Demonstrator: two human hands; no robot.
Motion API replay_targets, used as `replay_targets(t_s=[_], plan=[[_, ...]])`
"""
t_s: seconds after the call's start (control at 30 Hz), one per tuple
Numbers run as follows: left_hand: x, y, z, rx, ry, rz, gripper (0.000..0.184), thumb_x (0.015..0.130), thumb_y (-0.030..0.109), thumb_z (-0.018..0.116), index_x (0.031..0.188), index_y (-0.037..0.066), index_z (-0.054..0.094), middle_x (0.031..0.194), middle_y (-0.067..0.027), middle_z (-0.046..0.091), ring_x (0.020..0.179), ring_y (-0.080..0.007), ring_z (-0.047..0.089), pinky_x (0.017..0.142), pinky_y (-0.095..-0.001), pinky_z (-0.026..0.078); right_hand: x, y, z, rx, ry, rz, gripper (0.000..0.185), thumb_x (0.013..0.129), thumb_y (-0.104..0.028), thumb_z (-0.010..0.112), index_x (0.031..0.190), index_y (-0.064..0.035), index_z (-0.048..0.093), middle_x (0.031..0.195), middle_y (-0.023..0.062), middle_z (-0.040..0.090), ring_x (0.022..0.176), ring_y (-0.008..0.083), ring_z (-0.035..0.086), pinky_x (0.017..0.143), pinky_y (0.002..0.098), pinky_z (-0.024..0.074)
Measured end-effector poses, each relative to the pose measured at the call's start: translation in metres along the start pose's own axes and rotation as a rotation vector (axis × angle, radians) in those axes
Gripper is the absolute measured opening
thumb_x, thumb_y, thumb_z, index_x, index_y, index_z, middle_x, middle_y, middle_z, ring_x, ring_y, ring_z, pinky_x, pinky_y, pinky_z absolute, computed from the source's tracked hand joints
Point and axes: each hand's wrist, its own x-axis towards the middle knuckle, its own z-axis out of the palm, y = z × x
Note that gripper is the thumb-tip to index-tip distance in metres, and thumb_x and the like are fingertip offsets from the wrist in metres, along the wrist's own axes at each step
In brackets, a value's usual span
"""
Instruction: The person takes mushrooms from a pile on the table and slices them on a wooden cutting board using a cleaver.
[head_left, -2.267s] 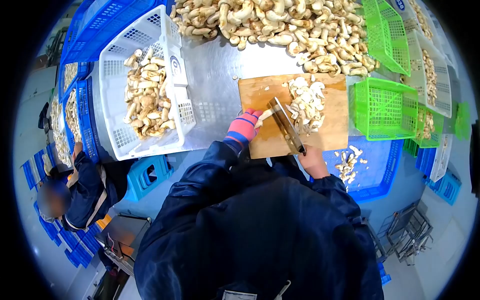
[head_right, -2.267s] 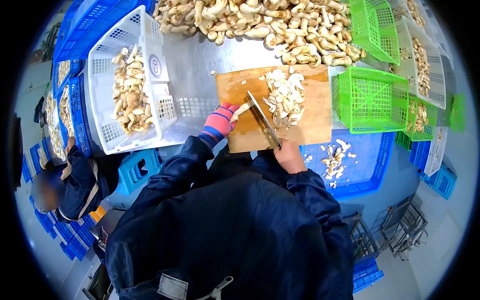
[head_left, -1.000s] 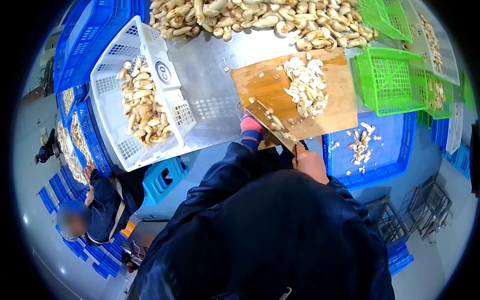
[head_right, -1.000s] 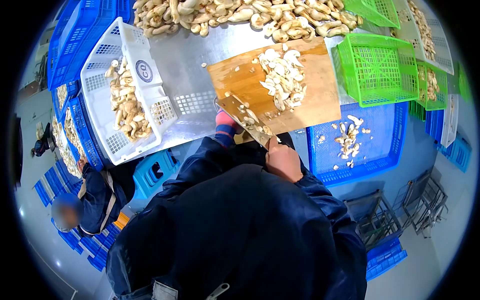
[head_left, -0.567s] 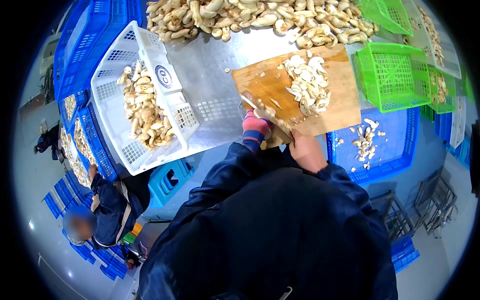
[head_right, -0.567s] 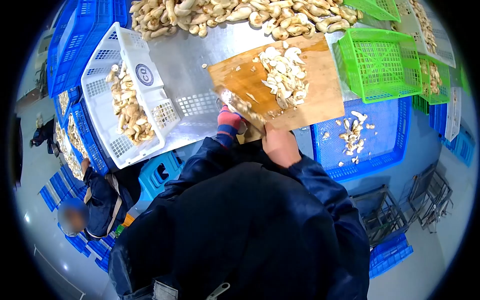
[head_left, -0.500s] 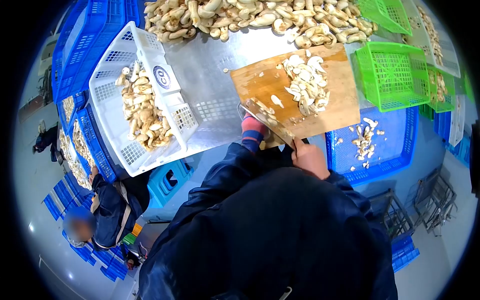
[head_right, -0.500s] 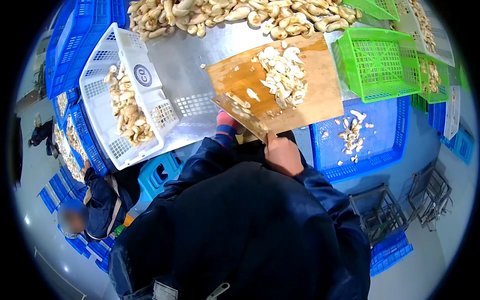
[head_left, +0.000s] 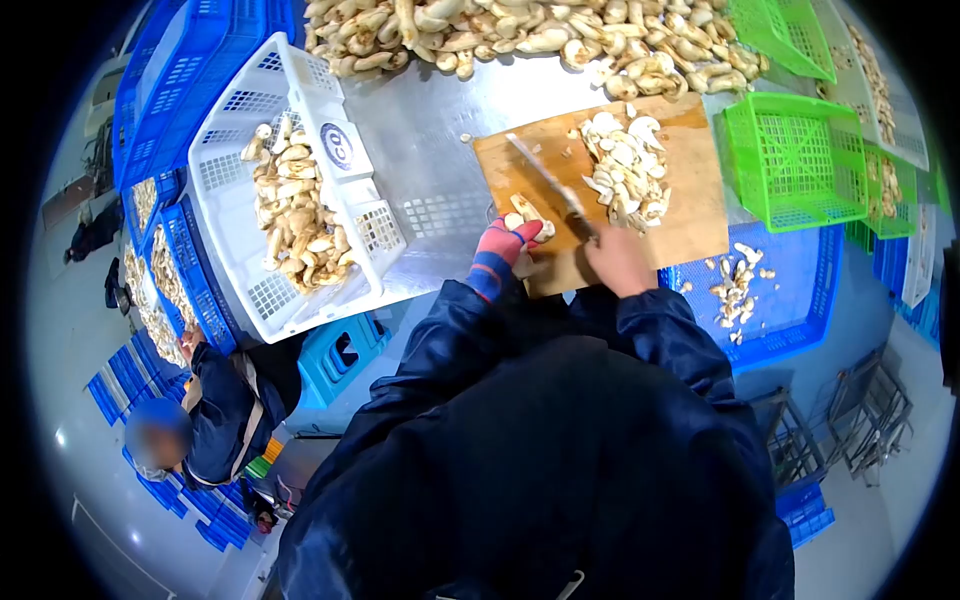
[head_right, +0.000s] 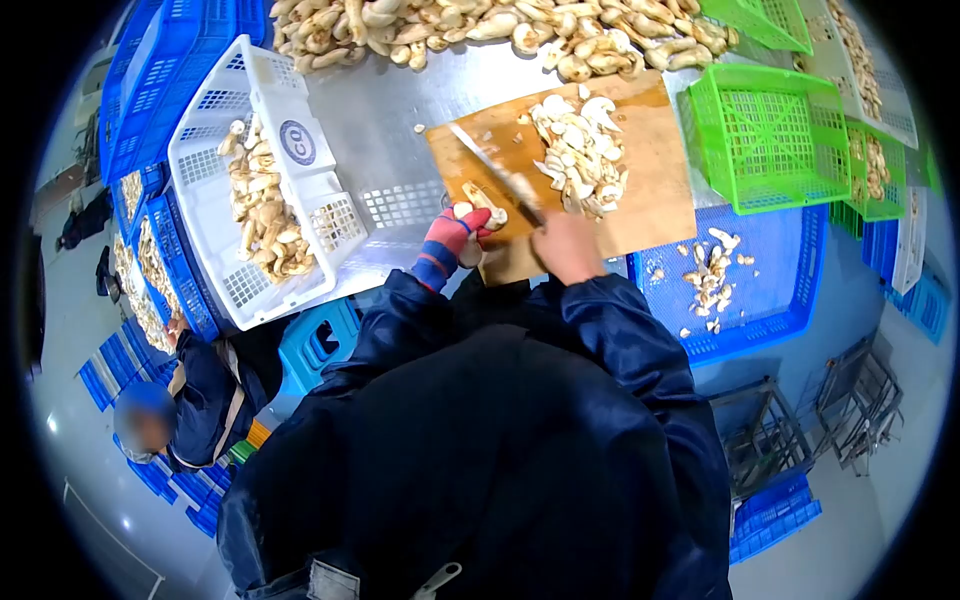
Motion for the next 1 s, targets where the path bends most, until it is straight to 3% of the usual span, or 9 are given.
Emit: replay_targets(t_s=[0.07, 0.1, 0.17, 0.4, 0.5, 0.57, 0.67, 0.77, 1.0], plan=[[-0.004, 0.026, 0.007, 0.153, 0.100, -0.086, 0.044, 0.068, 0.027, 0.073, 0.099, 0.000, 0.059, 0.088, -0.0148, 0.065, 0.081, -0.0232, 0.062, 0.071, -0.0332, 0.049, -0.005, 0.007, -0.011, -0.022, 0.144, 0.049, 0.020, 0.071, -0.014, 0.052, 0.082, 0.0007, 0.062, 0.073, 0.0247, 0.060, 0.072, 0.0415, 0.058, 0.070, 0.0485, 0.0462], [-0.008, 0.039, 0.014, 0.800, 0.270, 0.086, 0.052, 0.070, 0.036, 0.070, 0.104, 0.000, 0.057, 0.093, -0.0189, 0.064, 0.087, -0.0320, 0.061, 0.076, -0.0383, 0.048, -0.004, 0.015, -0.011, -0.078, 0.136, 0.054, 0.019, 0.072, -0.013, 0.051, 0.082, 0.0007, 0.061, 0.075, 0.0255, 0.059, 0.074, 0.0417, 0.058, 0.069, 0.0486, 0.0464], [-0.009, 0.040, 0.020, 0.868, 0.302, 0.210, 0.055, 0.071, 0.042, 0.066, 0.108, 0.002, 0.056, 0.098, -0.0215, 0.061, 0.092, -0.0376, 0.058, 0.081, -0.0415, 0.045, -0.005, 0.019, -0.008, -0.029, 0.154, 0.093, 0.021, 0.074, -0.013, 0.051, 0.084, 0.0021, 0.059, 0.077, 0.0274, 0.059, 0.074, 0.0423, 0.058, 0.068, 0.0488, 0.0465], [-0.136, 0.191, -0.121, 0.311, 0.714, 0.502, 0.035, 0.072, 0.018, 0.070, 0.102, 0.006, 0.054, 0.081, -0.0130, 0.062, 0.072, -0.0267, 0.061, 0.065, -0.0346, 0.050, -0.010, 0.008, -0.007, -0.072, 0.124, 0.109, 0.027, 0.074, -0.011, 0.051, 0.096, 0.0013, 0.061, 0.077, 0.0268, 0.060, 0.073, 0.0403, 0.059, 0.069, 0.0467, 0.0476], [-0.123, 0.203, -0.192, 1.345, 1.373, 0.575, 0.053, 0.067, 0.019, 0.072, 0.114, 0.003, 0.052, 0.109, -0.0197, 0.054, 0.102, -0.0316, 0.053, 0.090, -0.0374, 0.042, -0.008, 0.008, -0.004, -0.102, 0.125, 0.094, 0.027, 0.074, -0.011, 0.051, 0.097, 0.0007, 0.061, 0.077, 0.0262, 0.060, 0.072, 0.0401, 0.059, 0.069, 0.0467, 0.0476], [-0.087, 0.217, -0.191, 1.129, 1.209, 0.898, 0.059, 0.067, 0.021, 0.073, 0.118, 0.003, 0.050, 0.117, -0.0198, 0.050, 0.109, -0.0321, 0.048, 0.096, -0.0375, 0.036, -0.010, 0.006, -0.004, -0.085, 0.149, 0.081, 0.027, 0.074, -0.011, 0.051, 0.097, 0.0004, 0.062, 0.077, 0.0260, 0.060, 0.072, 0.0401, 0.059, 0.068, 0.0468, 0.0475], [0.013, 0.235, -0.166, 0.818, 0.698, 0.799, 0.065, 0.069, 0.026, 0.071, 0.124, 0.005, 0.044, 0.126, -0.0230, 0.043, 0.117, -0.0379, 0.040, 0.099, -0.0401, 0.034, -0.012, 0.002, -0.010, -0.076, 0.131, 0.099, 0.026, 0.073, -0.010, 0.051, 0.094, 0.0018, 0.061, 0.075, 0.0267, 0.059, 0.071, 0.0407, 0.058, 0.067, 0.0472, 0.0469], [0.112, 0.248, -0.143, 0.814, 1.035, 0.503, 0.064, 0.065, 0.020, 0.071, 0.122, 0.008, 0.044, 0.124, -0.0227, 0.044, 0.113, -0.0361, 0.045, 0.094, -0.0391, 0.040, -0.008, 0.012, -0.003, -0.029, 0.137, 0.022, 0.027, 0.072, -0.011, 0.052, 0.095, 0.0022, 0.060, 0.072, 0.0270, 0.059, 0.067, 0.0419, 0.058, 0.064, 0.0481, 0.0462], [0.108, 0.211, -0.129, 0.452, 0.944, 0.676, 0.036, 0.064, 0.015, 0.074, 0.092, 0.003, 0.055, 0.096, -0.0210, 0.055, 0.089, -0.0371, 0.056, 0.075, -0.0405, 0.047, -0.009, 0.012, -0.001, -0.151, 0.171, -0.001, 0.030, 0.072, -0.011, 0.053, 0.098, 0.0027, 0.057, 0.070, 0.0280, 0.058, 0.069, 0.0432, 0.057, 0.065, 0.0485, 0.0463]])
